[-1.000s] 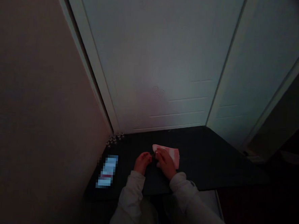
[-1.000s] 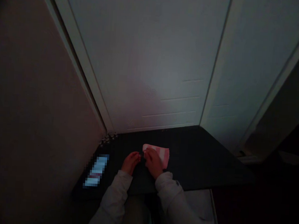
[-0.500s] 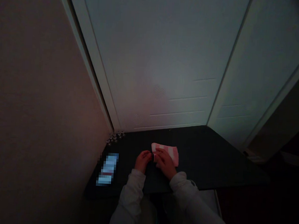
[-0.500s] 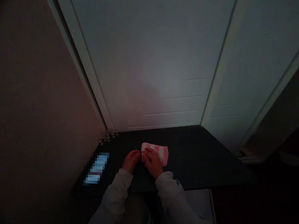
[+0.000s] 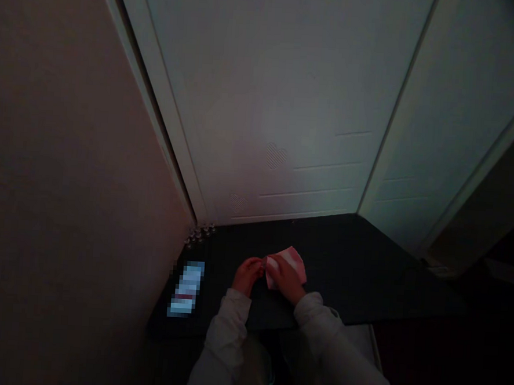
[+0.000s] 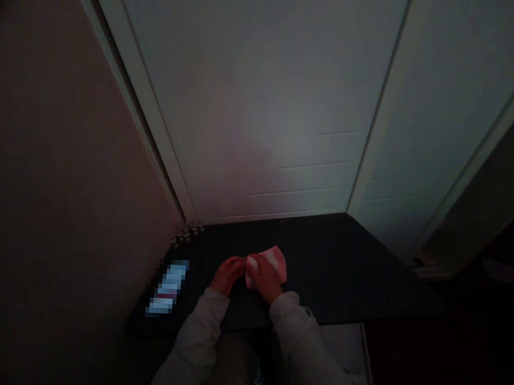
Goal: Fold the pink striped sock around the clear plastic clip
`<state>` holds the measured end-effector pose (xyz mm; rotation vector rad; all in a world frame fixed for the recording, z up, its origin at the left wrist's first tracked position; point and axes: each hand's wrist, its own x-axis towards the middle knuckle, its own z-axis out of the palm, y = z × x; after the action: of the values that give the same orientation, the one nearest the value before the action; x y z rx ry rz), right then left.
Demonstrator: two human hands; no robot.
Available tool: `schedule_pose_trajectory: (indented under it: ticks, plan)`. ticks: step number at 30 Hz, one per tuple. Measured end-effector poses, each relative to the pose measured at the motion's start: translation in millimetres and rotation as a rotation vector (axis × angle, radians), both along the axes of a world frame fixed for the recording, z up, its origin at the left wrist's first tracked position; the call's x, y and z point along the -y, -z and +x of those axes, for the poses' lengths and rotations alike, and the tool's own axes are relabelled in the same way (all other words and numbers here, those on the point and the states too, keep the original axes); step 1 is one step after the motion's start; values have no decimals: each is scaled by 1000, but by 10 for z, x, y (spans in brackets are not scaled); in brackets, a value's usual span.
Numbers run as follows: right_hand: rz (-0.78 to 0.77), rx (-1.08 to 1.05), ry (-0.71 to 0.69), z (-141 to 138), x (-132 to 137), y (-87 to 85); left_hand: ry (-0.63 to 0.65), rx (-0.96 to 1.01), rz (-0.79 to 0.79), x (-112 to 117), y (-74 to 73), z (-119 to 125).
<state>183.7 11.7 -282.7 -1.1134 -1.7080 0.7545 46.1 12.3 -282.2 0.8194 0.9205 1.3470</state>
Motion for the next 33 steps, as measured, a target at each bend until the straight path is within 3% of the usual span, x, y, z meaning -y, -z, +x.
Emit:
schedule_pose_trajectory:
  ticks: [11,19,33]
  plan:
    - [-45,127,106,-15,74,-79,61,-1,-12,-28,24,-4]
    - [-83,136,186,-21,19,-37,149,1,-23,-19,54,-26]
    - [-90,30,170,-20,41,-48,80,28,-16,-22,52,8]
